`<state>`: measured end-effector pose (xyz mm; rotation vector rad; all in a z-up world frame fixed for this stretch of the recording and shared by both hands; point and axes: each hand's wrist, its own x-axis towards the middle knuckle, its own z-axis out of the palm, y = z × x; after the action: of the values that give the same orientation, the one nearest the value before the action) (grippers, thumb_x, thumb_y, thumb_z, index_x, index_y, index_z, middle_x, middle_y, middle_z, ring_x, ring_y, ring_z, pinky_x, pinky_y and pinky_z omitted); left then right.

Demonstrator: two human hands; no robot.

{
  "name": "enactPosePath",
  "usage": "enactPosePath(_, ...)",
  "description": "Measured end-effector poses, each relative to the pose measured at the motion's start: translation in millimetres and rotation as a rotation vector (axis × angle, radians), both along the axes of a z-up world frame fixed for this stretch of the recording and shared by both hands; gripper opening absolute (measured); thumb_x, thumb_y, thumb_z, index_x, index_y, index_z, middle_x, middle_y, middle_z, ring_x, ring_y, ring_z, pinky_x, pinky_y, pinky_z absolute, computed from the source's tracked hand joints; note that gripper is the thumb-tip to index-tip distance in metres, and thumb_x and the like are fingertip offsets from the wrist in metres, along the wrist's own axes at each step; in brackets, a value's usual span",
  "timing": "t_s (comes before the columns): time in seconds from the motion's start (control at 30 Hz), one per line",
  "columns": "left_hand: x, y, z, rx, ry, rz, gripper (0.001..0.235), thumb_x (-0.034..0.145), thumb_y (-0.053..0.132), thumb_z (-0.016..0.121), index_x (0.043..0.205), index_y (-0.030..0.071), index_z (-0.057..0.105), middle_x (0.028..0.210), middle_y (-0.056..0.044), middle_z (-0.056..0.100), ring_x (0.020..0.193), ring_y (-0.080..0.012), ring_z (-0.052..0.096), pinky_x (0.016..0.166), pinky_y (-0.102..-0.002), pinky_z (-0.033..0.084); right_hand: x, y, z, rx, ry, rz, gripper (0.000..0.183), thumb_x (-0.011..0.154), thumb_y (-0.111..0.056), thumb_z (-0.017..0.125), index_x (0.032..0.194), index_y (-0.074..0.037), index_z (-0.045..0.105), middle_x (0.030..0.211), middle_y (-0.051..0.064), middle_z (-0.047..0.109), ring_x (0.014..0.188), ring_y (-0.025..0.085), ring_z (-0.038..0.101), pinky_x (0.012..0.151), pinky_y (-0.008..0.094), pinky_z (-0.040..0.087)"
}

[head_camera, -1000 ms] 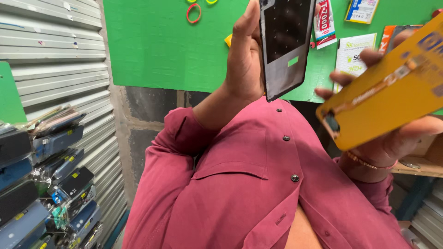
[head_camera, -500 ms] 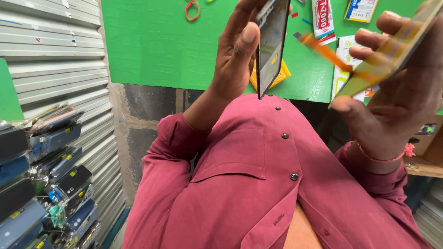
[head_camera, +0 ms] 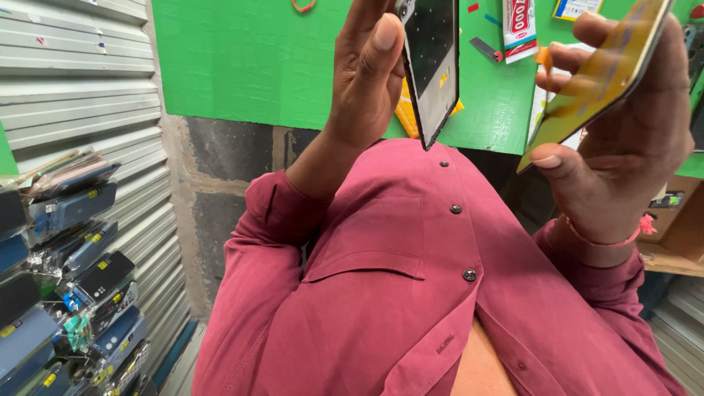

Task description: The person applies adhesive along the edges of a smartphone screen using a tube, then places a back cover onto the phone and presses it into place. The person handles the phone and adhesive tube throughout the clip.

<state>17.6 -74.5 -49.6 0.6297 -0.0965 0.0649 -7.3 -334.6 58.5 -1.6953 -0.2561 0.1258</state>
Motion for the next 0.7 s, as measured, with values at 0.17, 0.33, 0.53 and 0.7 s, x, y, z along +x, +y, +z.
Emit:
enactPosePath(0.17,1,0,-3,0.019,-0.014,0.019,0.049,0.118,0.024,0.059,0.159,0.007,0.038,0.154,-0.006,0.049,0.119,-0.0062,0.056,0.104,-0.023,0.045,4,10,0,-0.105,-0.007,0.085,0.102,0.094,-0.032,0.093,0.167,-0.002,0.028,0.154,0.015,0.054,0.130,0.020,0.063,0.111,0.032,0.057)
enactPosePath(0.33,0,1,-7,0.124,-0.087,0.030,0.046,0.118,0.025,0.061,0.157,0.010,0.041,0.153,-0.004,0.051,0.130,-0.0085,0.051,0.113,-0.024,0.039,7,22,2,-0.199,0.020,0.138,0.106,0.092,-0.038,0.091,0.169,-0.001,0.028,0.153,0.016,0.054,0.132,0.021,0.062,0.113,0.032,0.056)
enactPosePath(0.53,2,2,-9,0.197,-0.137,0.050,0.043,0.119,0.026,0.063,0.156,0.014,0.045,0.152,-0.001,0.053,0.143,-0.0106,0.046,0.121,-0.027,0.033,14,30,5,-0.280,-0.017,0.183,0.105,0.088,-0.041,0.089,0.166,-0.001,0.030,0.150,0.016,0.057,0.131,0.021,0.063,0.111,0.033,0.056)
enactPosePath(0.7,2,-1,-4,0.260,-0.164,0.090,0.043,0.118,0.025,0.064,0.156,0.015,0.047,0.149,0.000,0.055,0.142,-0.0102,0.046,0.124,-0.027,0.032,19,33,6,-0.325,-0.060,0.235,0.102,0.088,-0.040,0.087,0.165,0.000,0.032,0.154,0.017,0.059,0.131,0.020,0.062,0.111,0.033,0.058)
